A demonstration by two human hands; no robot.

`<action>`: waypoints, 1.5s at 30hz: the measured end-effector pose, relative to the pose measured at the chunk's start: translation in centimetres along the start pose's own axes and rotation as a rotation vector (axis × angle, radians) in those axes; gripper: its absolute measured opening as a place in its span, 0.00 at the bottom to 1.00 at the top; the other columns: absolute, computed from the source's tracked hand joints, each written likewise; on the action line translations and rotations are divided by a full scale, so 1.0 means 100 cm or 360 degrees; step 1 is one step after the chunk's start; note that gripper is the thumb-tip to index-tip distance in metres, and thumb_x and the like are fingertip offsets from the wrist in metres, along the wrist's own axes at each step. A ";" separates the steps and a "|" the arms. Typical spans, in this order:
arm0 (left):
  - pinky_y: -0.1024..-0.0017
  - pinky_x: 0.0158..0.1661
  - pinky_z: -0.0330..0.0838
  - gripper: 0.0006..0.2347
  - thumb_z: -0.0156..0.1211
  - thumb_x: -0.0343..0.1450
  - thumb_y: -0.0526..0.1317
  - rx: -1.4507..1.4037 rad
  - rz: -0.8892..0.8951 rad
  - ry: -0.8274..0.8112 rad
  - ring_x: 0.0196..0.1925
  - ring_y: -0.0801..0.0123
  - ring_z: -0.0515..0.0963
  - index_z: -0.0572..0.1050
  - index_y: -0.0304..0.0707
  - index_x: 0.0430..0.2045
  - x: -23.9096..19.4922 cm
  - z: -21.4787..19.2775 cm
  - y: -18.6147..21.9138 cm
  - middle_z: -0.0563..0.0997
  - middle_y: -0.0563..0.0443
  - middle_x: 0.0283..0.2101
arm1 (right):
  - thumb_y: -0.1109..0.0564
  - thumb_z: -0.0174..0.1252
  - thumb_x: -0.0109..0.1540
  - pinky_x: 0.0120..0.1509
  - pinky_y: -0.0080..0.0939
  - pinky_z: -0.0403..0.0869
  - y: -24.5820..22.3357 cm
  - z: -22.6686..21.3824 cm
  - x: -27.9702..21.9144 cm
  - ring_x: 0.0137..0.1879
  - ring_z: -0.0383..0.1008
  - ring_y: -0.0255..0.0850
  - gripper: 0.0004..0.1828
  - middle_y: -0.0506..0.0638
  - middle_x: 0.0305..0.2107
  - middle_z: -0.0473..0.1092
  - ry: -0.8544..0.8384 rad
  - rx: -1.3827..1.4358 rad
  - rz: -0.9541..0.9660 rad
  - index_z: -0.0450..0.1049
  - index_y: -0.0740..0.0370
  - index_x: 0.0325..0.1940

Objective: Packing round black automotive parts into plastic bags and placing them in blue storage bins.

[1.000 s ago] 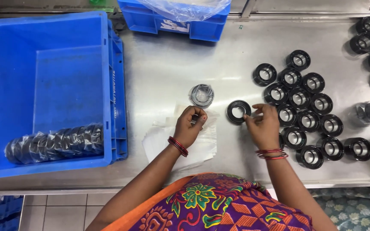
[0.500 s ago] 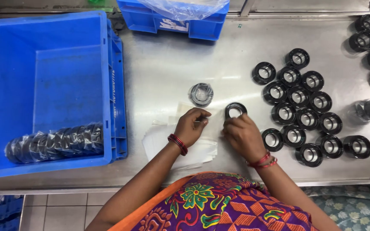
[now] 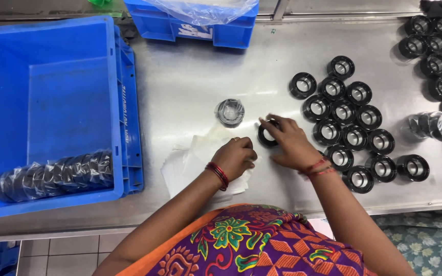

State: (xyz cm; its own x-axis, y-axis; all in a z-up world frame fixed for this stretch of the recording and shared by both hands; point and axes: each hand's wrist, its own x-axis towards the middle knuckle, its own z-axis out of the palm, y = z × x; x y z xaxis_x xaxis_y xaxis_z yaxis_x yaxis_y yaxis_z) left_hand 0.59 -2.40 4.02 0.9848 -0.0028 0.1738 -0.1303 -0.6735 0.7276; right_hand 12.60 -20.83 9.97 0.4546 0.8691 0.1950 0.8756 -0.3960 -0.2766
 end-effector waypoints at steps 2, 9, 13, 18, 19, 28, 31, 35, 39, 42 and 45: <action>0.64 0.49 0.74 0.08 0.74 0.60 0.37 0.0037 -0.0018 -0.0293 0.48 0.60 0.78 0.84 0.44 0.30 0.009 -0.005 -0.008 0.79 0.54 0.41 | 0.63 0.65 0.43 0.65 0.52 0.70 0.011 0.016 0.002 0.61 0.67 0.60 0.43 0.60 0.57 0.68 -0.0140 0.0193 0.0141 0.71 0.55 0.65; 0.64 0.45 0.75 0.05 0.73 0.59 0.41 0.0228 0.0009 -0.0660 0.48 0.61 0.77 0.84 0.47 0.23 0.018 -0.021 0.003 0.78 0.58 0.40 | 0.60 0.70 0.45 0.61 0.51 0.71 -0.009 0.000 -0.022 0.56 0.67 0.58 0.40 0.59 0.51 0.68 -0.0251 0.0171 0.0545 0.72 0.54 0.63; 0.64 0.44 0.75 0.02 0.67 0.66 0.41 0.0071 0.0008 -0.0299 0.43 0.62 0.80 0.83 0.47 0.26 0.012 -0.008 -0.014 0.79 0.59 0.37 | 0.58 0.72 0.44 0.60 0.47 0.72 -0.005 -0.012 -0.051 0.57 0.71 0.50 0.42 0.55 0.50 0.71 -0.0359 0.0909 0.0797 0.70 0.56 0.63; 0.66 0.43 0.76 0.03 0.65 0.70 0.41 -0.0241 -0.0209 -0.0336 0.42 0.67 0.82 0.83 0.47 0.30 0.005 -0.012 -0.012 0.82 0.60 0.38 | 0.61 0.71 0.44 0.59 0.45 0.73 0.001 -0.004 -0.066 0.59 0.70 0.41 0.44 0.50 0.52 0.72 -0.0474 0.1919 0.1283 0.63 0.55 0.64; 0.68 0.45 0.77 0.03 0.66 0.68 0.41 -0.0374 -0.0224 -0.0293 0.43 0.68 0.83 0.83 0.47 0.31 0.005 -0.009 -0.014 0.83 0.60 0.39 | 0.61 0.70 0.46 0.62 0.43 0.71 0.001 -0.003 -0.064 0.60 0.70 0.41 0.42 0.51 0.53 0.72 -0.0523 0.1958 0.1247 0.64 0.56 0.63; 0.64 0.46 0.74 0.01 0.69 0.66 0.36 -0.0088 -0.0002 -0.0097 0.43 0.58 0.79 0.82 0.41 0.27 0.002 -0.003 -0.006 0.80 0.50 0.36 | 0.62 0.69 0.50 0.58 0.40 0.71 0.013 0.026 -0.066 0.54 0.70 0.40 0.36 0.55 0.49 0.71 -0.0607 0.2244 0.1295 0.64 0.59 0.61; 0.67 0.46 0.75 0.01 0.66 0.68 0.35 -0.0413 -0.0165 -0.0110 0.43 0.62 0.82 0.81 0.41 0.28 0.004 0.002 -0.012 0.81 0.52 0.38 | 0.61 0.68 0.52 0.51 0.41 0.74 0.003 0.018 -0.054 0.48 0.73 0.41 0.33 0.57 0.45 0.73 -0.0636 0.2102 0.1397 0.64 0.61 0.59; 0.70 0.51 0.75 0.02 0.62 0.71 0.34 -0.1372 -0.0347 -0.0207 0.49 0.66 0.81 0.79 0.40 0.34 0.007 0.004 -0.024 0.84 0.55 0.47 | 0.50 0.63 0.63 0.41 0.45 0.75 0.005 0.037 -0.042 0.38 0.76 0.51 0.26 0.70 0.36 0.75 -0.0662 0.1726 0.1681 0.64 0.65 0.59; 0.65 0.60 0.72 0.02 0.61 0.74 0.36 -0.1384 -0.0181 -0.0120 0.56 0.65 0.80 0.78 0.40 0.36 0.009 -0.025 0.000 0.84 0.54 0.48 | 0.56 0.67 0.58 0.41 0.44 0.74 0.026 0.057 -0.053 0.39 0.75 0.48 0.31 0.68 0.40 0.75 -0.0351 0.2505 0.1343 0.60 0.64 0.58; 0.59 0.61 0.63 0.01 0.62 0.70 0.35 -0.0568 0.0097 0.0162 0.55 0.63 0.82 0.77 0.40 0.30 0.012 -0.048 0.031 0.86 0.56 0.43 | 0.62 0.75 0.50 0.57 0.49 0.74 0.017 0.050 -0.049 0.51 0.71 0.47 0.46 0.65 0.48 0.67 -0.0387 0.2327 0.0853 0.58 0.67 0.67; 0.57 0.64 0.60 0.02 0.61 0.73 0.36 -0.0635 0.0334 0.0356 0.60 0.61 0.80 0.75 0.41 0.30 0.020 -0.052 0.051 0.85 0.56 0.44 | 0.59 0.79 0.43 0.72 0.50 0.61 -0.013 0.039 -0.028 0.75 0.51 0.45 0.71 0.56 0.69 0.51 -0.0464 0.1724 0.0607 0.37 0.57 0.77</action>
State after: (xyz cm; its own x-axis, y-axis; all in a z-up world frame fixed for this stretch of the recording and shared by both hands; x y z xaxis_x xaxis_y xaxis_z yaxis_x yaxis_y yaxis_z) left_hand 1.31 -1.99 11.54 0.8895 0.0802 0.4498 -0.3997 -0.3403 0.8511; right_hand 9.50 -21.60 6.13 0.4795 0.8394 -0.2559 0.0329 -0.3085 -0.9506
